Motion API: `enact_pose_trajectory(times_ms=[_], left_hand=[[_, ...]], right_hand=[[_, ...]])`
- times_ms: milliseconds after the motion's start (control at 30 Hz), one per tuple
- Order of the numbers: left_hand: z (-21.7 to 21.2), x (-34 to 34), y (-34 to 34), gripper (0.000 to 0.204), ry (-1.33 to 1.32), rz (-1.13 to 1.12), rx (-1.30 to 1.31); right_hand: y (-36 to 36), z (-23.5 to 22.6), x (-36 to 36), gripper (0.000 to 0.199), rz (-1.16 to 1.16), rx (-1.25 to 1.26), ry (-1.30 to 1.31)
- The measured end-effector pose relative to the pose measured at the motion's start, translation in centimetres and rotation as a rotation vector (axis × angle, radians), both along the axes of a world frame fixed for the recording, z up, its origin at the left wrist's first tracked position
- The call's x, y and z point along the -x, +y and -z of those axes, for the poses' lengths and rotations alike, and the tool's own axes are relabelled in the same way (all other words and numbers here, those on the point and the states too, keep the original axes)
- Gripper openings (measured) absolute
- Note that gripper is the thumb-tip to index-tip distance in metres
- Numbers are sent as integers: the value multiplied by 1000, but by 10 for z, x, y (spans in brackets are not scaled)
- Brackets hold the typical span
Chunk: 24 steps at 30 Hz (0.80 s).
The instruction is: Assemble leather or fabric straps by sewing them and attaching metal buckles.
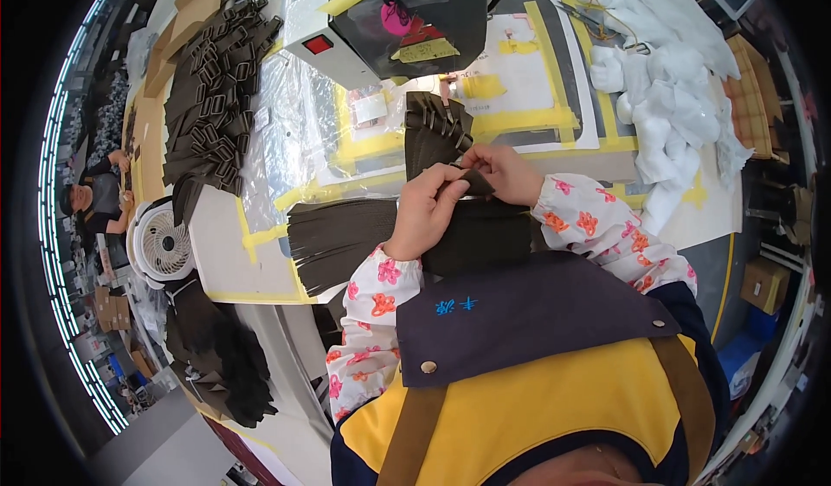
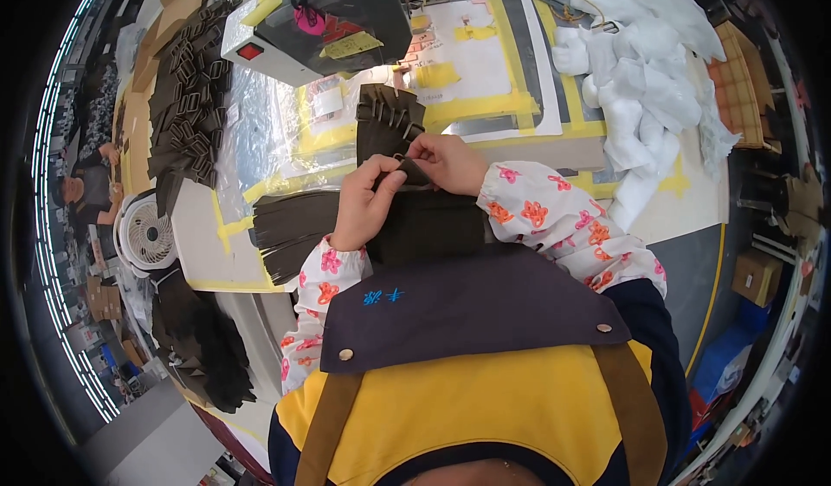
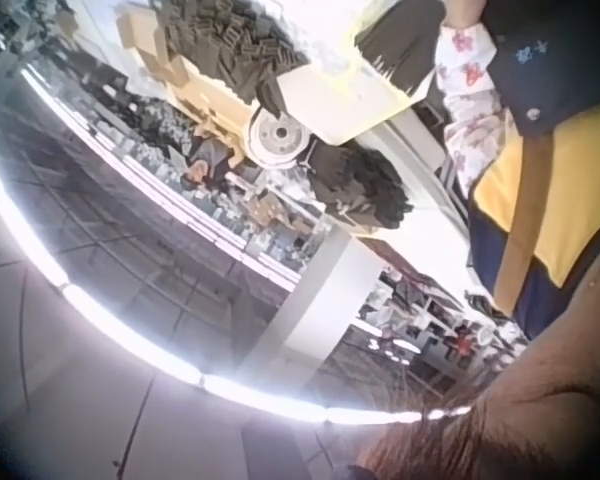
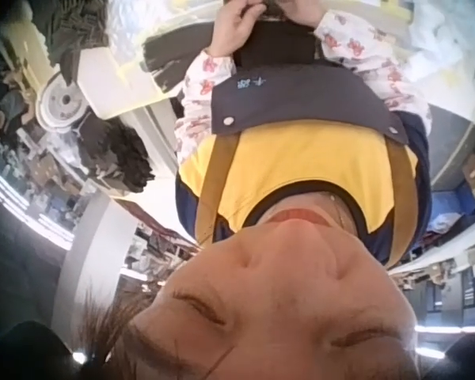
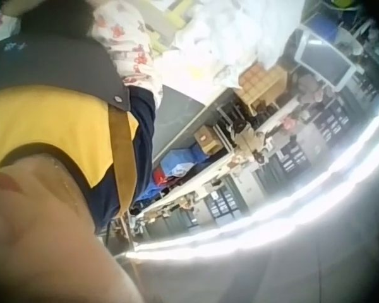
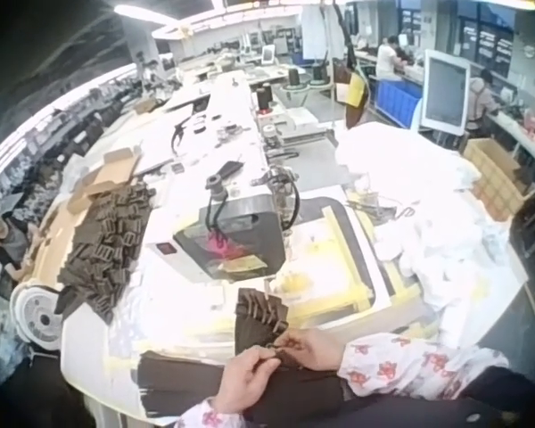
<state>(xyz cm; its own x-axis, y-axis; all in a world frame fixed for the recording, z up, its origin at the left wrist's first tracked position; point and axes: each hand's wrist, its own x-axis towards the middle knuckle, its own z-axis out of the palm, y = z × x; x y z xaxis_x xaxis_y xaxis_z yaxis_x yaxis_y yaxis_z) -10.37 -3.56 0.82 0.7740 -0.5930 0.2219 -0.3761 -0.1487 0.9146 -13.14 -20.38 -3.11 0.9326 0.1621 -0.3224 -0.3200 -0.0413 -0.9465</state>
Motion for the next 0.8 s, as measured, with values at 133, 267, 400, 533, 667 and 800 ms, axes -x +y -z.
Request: enact_pose_trajectory(times_ms=[133, 267, 400, 533, 667, 800], left_hand=[[-1, 0, 19, 9, 195, -141, -233], [8, -3, 20, 9, 28, -143, -343], [8, -3, 14, 9, -59, -123, -332], [7, 0, 11, 12, -13, -39, -342], [10, -1, 6, 24, 206, -97, -278], [10, -5, -3, 22, 305, 94, -252]], right_hand=[[9, 11, -2, 11, -8, -71, 116], [13, 11, 4, 11, 28, -193, 152], [12, -8, 11, 10, -15, 25, -83], [6, -1, 8, 9, -42, -212, 31], [-6, -9, 12, 9, 46, -224, 77], [-36, -26, 10, 9, -72, 18, -126]])
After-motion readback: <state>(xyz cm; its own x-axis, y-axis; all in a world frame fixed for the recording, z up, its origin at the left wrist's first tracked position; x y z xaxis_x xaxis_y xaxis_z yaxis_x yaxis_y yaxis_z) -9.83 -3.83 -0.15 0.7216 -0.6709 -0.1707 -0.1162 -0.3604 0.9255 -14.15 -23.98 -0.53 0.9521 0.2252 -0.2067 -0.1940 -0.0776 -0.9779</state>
